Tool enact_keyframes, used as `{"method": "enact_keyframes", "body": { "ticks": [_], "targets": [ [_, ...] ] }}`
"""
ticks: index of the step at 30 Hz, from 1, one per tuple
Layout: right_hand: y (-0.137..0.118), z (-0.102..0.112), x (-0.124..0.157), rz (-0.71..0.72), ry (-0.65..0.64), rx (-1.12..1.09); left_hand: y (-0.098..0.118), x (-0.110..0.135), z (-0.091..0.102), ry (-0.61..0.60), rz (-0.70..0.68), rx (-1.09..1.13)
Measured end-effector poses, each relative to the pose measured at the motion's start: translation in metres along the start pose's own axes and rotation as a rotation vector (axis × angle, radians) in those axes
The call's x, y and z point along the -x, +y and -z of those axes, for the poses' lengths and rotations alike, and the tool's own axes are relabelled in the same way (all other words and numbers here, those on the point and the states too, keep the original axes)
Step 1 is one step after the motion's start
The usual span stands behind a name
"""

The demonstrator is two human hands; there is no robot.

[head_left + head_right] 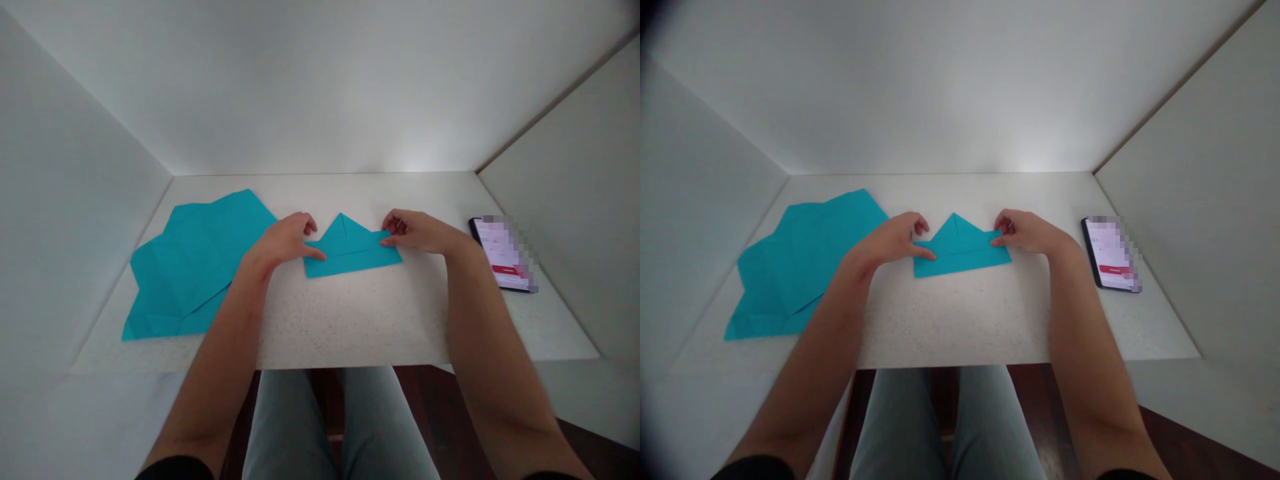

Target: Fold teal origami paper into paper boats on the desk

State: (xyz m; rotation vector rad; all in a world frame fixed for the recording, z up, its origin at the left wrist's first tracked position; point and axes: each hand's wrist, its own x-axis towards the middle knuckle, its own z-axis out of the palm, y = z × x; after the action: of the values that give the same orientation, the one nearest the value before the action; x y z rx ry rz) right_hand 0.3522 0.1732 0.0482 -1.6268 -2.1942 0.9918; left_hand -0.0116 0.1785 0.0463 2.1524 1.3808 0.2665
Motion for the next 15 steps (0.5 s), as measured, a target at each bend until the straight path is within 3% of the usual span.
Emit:
{"method": "enact_keyframes", "body": {
  "ticks": [8,15],
  "targets": [
    [-0.014,-0.013,-0.006,0.155,0.013,0.085,0.011,0.000,0.001,-0.062,-0.056,0.011],
    [-0.014,-0.015,-0.007,0.154,0.004,0.073,0.010,-0.002,-0.001,-0.071,-0.063,0.059]
  ]
}}
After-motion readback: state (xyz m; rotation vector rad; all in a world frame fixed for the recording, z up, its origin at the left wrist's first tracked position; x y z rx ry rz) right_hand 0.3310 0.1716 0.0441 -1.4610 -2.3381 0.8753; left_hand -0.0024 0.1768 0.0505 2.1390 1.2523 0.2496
